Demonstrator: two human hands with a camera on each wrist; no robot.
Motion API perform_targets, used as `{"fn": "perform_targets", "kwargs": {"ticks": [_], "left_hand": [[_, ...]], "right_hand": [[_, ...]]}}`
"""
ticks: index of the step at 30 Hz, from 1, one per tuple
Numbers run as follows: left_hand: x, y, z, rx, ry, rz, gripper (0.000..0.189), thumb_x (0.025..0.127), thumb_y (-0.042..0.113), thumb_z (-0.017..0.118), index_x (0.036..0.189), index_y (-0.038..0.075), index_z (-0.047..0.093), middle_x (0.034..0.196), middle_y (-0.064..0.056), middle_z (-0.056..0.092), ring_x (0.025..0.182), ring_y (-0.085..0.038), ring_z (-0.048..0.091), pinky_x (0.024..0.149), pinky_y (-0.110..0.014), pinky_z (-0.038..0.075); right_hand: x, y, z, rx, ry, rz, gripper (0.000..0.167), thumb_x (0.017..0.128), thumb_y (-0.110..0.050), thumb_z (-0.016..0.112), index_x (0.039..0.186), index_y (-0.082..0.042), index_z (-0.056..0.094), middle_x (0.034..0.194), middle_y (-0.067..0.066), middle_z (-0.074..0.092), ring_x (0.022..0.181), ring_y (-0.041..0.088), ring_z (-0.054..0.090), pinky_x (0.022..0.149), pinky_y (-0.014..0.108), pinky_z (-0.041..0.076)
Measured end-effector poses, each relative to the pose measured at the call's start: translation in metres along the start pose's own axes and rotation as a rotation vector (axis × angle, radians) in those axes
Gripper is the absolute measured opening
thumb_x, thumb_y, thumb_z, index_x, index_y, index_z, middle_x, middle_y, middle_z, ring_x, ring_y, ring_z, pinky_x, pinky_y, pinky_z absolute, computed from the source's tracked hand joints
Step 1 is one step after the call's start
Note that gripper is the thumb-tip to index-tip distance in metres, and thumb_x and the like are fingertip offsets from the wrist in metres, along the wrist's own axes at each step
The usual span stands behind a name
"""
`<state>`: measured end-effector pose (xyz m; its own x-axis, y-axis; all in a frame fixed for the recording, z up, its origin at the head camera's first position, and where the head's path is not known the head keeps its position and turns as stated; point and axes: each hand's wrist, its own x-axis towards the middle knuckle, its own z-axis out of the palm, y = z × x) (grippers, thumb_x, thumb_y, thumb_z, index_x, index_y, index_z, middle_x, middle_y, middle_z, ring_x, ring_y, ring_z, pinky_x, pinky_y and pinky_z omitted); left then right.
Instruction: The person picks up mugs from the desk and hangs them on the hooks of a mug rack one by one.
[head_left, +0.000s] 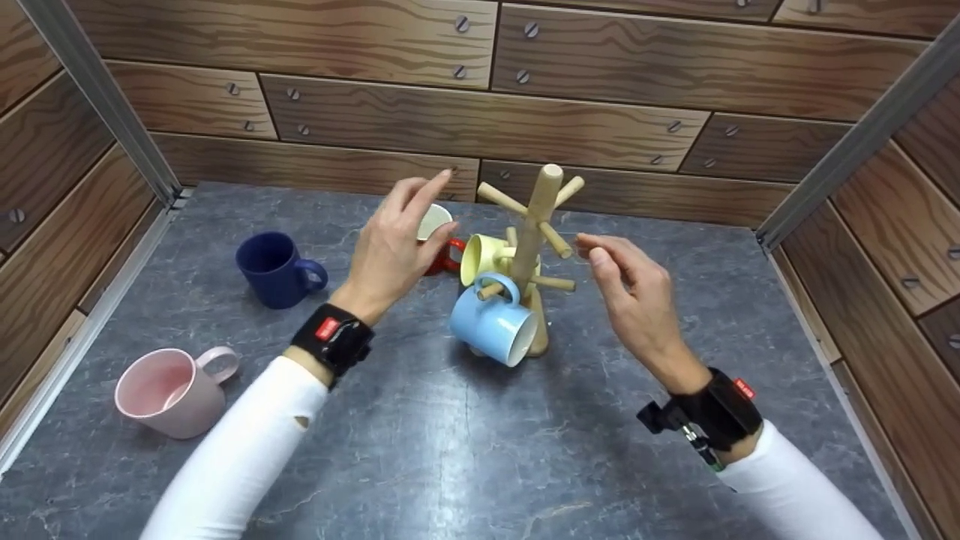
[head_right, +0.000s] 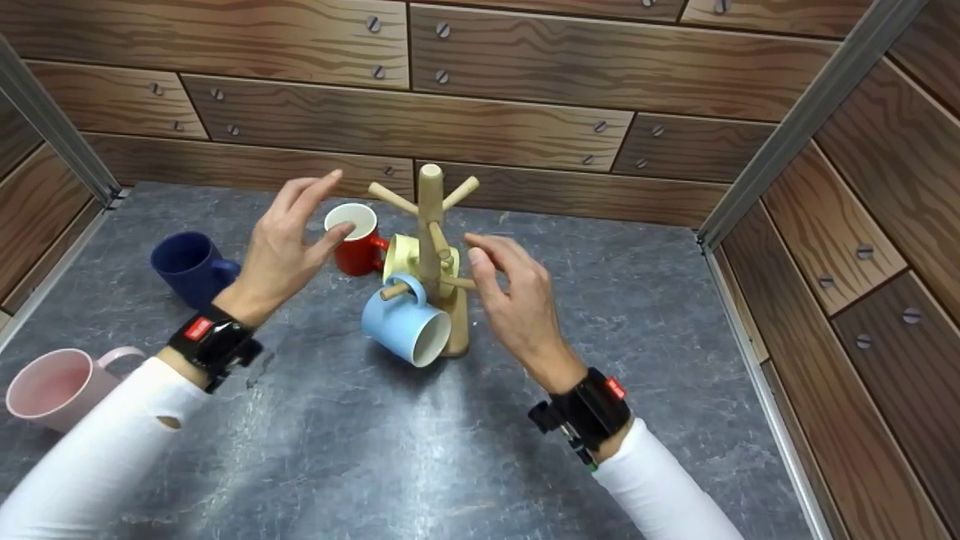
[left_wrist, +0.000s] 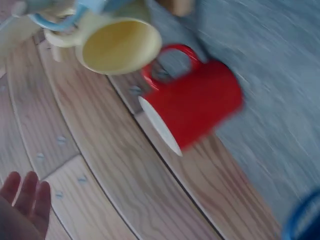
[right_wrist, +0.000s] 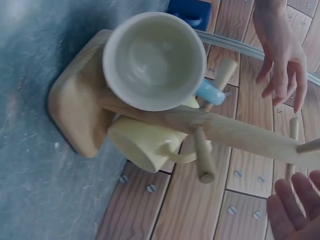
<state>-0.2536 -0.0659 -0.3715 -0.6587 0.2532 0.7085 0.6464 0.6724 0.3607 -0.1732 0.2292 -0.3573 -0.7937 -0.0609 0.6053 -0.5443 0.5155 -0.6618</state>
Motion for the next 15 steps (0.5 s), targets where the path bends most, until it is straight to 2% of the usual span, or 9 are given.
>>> {"fn": "perform_targets", "kwargs": {"ticks": [4, 9, 12, 15], "left_hand": [[-0.010, -0.026, -0.018, 0.095, -0.143, -0.085, 0.076, 0.089, 0.041, 0.073, 0.153, 0.018, 0.039, 0.141, -0.015, 0.049, 0.122, -0.034, 0.056, 0.102, -0.049, 0.048], [-0.021, -0.059, -0.042, 0.186, -0.267, -0.186, 0.081, 0.084, 0.044, 0.078, 0.151, 0.013, 0.042, 0.151, -0.019, 0.039, 0.134, -0.042, 0.045, 0.108, -0.059, 0.039], [-0.027, -0.078, -0.056, 0.209, -0.378, -0.265, 0.085, 0.082, 0.046, 0.079, 0.152, 0.015, 0.041, 0.158, -0.021, 0.029, 0.143, -0.047, 0.030, 0.113, -0.066, 0.027], [-0.033, -0.095, -0.070, 0.228, -0.499, -0.349, 0.092, 0.079, 0.047, 0.081, 0.154, 0.017, 0.037, 0.163, -0.021, 0.018, 0.149, -0.051, 0.014, 0.113, -0.074, 0.015]], "right_hand": [[-0.002, 0.007, -0.002, -0.051, -0.010, 0.023, 0.029, 0.104, -0.012, 0.051, 0.126, -0.010, 0.069, 0.121, 0.004, 0.069, 0.108, 0.013, 0.063, 0.086, 0.015, 0.047], [-0.004, 0.013, -0.006, -0.083, -0.024, 0.052, 0.031, 0.106, -0.017, 0.048, 0.130, -0.012, 0.066, 0.130, 0.003, 0.064, 0.113, 0.009, 0.059, 0.090, 0.016, 0.046], [-0.006, 0.015, -0.009, -0.094, -0.031, 0.069, 0.032, 0.106, -0.019, 0.047, 0.131, -0.014, 0.065, 0.133, 0.002, 0.062, 0.116, 0.008, 0.058, 0.092, 0.016, 0.046], [-0.008, 0.016, -0.009, -0.102, -0.035, 0.078, 0.032, 0.106, -0.019, 0.047, 0.132, -0.013, 0.065, 0.135, 0.002, 0.062, 0.116, 0.009, 0.058, 0.092, 0.015, 0.045]]}}
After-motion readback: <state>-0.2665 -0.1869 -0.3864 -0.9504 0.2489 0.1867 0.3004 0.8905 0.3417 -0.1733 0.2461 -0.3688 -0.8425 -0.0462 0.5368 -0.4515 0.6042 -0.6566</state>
